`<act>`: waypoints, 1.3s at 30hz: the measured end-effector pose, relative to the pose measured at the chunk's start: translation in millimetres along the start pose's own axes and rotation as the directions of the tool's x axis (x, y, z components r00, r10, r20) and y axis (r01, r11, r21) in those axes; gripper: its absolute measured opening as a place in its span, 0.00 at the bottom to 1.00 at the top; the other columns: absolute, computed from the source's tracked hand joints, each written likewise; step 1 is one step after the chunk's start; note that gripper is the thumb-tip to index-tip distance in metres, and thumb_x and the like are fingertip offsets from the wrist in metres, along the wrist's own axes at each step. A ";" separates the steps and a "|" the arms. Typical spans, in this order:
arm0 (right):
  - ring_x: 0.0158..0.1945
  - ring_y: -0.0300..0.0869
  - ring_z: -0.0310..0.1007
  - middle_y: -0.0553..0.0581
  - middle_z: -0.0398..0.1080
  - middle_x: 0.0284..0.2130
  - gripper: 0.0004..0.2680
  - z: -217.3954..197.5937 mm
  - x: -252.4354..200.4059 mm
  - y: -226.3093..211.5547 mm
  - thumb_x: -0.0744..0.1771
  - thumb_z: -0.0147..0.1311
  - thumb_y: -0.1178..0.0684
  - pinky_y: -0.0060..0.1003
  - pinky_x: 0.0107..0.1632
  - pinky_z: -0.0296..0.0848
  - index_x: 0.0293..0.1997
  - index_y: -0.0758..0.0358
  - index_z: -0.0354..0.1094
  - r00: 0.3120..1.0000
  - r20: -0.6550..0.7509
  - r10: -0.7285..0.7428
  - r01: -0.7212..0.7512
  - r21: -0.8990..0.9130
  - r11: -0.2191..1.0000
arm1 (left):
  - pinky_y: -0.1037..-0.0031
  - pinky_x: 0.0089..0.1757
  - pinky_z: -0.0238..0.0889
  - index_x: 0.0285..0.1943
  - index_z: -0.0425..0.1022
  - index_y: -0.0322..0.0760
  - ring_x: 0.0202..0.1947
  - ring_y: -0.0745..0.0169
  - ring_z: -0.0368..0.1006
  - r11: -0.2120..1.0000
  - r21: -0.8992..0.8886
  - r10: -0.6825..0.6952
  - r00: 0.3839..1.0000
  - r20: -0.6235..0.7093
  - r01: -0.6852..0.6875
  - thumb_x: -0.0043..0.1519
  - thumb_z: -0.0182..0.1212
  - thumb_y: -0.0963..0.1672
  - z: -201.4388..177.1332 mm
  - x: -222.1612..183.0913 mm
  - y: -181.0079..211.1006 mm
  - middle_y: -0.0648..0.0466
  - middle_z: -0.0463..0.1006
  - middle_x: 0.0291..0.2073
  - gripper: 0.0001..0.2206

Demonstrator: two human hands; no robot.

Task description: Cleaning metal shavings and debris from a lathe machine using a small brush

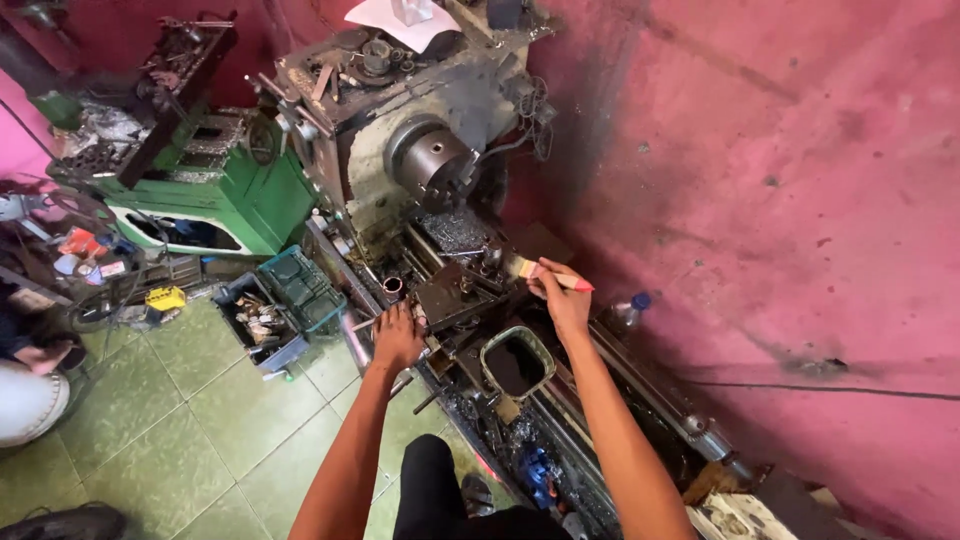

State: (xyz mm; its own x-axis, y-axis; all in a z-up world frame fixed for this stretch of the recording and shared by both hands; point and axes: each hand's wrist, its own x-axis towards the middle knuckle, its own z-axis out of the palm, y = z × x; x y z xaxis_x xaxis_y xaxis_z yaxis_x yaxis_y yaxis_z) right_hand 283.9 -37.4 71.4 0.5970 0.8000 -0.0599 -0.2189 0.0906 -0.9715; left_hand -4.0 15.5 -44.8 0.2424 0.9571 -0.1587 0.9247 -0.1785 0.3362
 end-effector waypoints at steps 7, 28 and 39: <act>0.33 0.52 0.81 0.76 0.76 0.34 0.11 -4.2 -7.3 1.0 0.62 0.66 0.61 0.45 0.42 0.84 0.46 0.73 0.77 0.996 0.068 0.056 -0.054 -0.031 0.998 | 0.44 0.66 0.48 0.77 0.54 0.33 0.72 0.40 0.57 1.000 0.019 0.012 1.000 -0.001 -0.012 0.69 0.36 0.56 -1.8 -4.6 -0.3 0.40 0.63 0.69 0.32; 0.37 0.53 0.80 0.76 0.75 0.36 0.10 -3.0 2.1 -6.9 0.62 0.67 0.59 0.44 0.43 0.83 0.45 0.71 0.77 0.999 0.027 0.037 -0.035 -0.077 0.996 | 0.45 0.68 0.42 0.77 0.52 0.30 0.74 0.40 0.52 1.000 -0.025 -0.003 1.000 0.003 0.003 0.70 0.34 0.57 8.2 4.9 -3.5 0.38 0.59 0.72 0.34; 0.38 0.55 0.81 0.78 0.76 0.39 0.12 -0.4 -9.8 -4.5 0.65 0.64 0.57 0.48 0.45 0.82 0.51 0.72 0.74 0.999 0.043 0.021 -0.018 -0.058 0.998 | 0.45 0.66 0.48 0.75 0.57 0.29 0.71 0.38 0.58 0.999 -0.018 0.030 0.998 -0.062 -0.032 0.70 0.38 0.55 3.9 -0.7 -1.8 0.38 0.64 0.69 0.32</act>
State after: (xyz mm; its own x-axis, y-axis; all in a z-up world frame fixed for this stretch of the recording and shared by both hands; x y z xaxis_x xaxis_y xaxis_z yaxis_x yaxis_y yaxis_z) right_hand 279.5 -45.9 76.2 0.5588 0.8263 -0.0702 -0.1847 0.0415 -0.9819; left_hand -4.7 14.3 -48.9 0.2518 0.9635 -0.0907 0.9111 -0.2044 0.3581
